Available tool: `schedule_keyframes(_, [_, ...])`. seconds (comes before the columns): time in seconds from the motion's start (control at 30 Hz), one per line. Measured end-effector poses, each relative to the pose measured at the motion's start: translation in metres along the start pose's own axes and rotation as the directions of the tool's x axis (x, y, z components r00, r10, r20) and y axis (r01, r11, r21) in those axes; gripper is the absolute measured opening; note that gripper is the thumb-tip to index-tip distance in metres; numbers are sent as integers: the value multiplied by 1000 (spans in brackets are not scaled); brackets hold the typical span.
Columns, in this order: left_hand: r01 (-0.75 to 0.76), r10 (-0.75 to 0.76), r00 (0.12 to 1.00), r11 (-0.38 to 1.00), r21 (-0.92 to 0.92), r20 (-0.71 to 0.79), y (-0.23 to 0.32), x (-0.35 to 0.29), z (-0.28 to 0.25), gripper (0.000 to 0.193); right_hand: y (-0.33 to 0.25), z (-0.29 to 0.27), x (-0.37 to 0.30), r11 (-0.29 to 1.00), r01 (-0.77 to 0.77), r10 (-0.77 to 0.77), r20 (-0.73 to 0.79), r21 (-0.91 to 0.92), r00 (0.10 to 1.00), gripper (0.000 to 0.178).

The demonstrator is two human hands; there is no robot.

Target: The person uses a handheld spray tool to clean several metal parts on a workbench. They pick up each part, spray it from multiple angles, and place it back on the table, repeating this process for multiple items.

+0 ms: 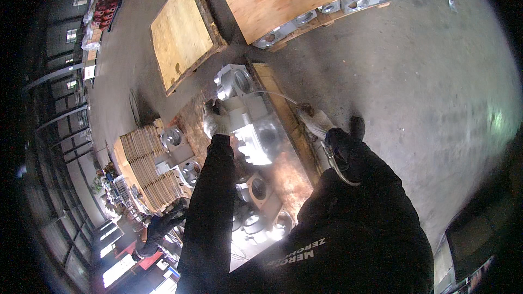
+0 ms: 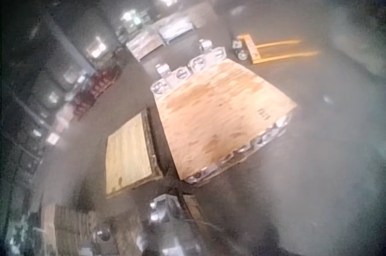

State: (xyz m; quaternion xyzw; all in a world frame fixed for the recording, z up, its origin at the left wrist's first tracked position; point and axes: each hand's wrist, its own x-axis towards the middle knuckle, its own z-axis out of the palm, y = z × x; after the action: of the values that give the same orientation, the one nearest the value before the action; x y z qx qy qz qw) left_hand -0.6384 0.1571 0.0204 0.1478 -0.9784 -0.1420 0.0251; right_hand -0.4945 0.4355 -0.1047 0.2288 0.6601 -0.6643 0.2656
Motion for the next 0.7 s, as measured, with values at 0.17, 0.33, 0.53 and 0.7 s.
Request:
schedule_keyframes(0.17, [-10,10,999,1000,9,-40,-13,-2,2,32,-49,7,-13,949,-276,250,170,155,953,46])
schedule_keyframes(0.33, [20,-16,999,996,87,-43,-2,-9,-13,33,-45,0,0,957,-288,276,193,37,942,46])
schedule_keyframes(0.53, [-14,18,999,997,79,-44,0,-10,-10,36,-50,-1,-7,986,-166,159,163,31,974,46])
schedule_keyframes(0.7, [-17,17,999,1000,-8,-31,-32,5,11,36,-53,14,11,995,-103,98,234,9,967,48])
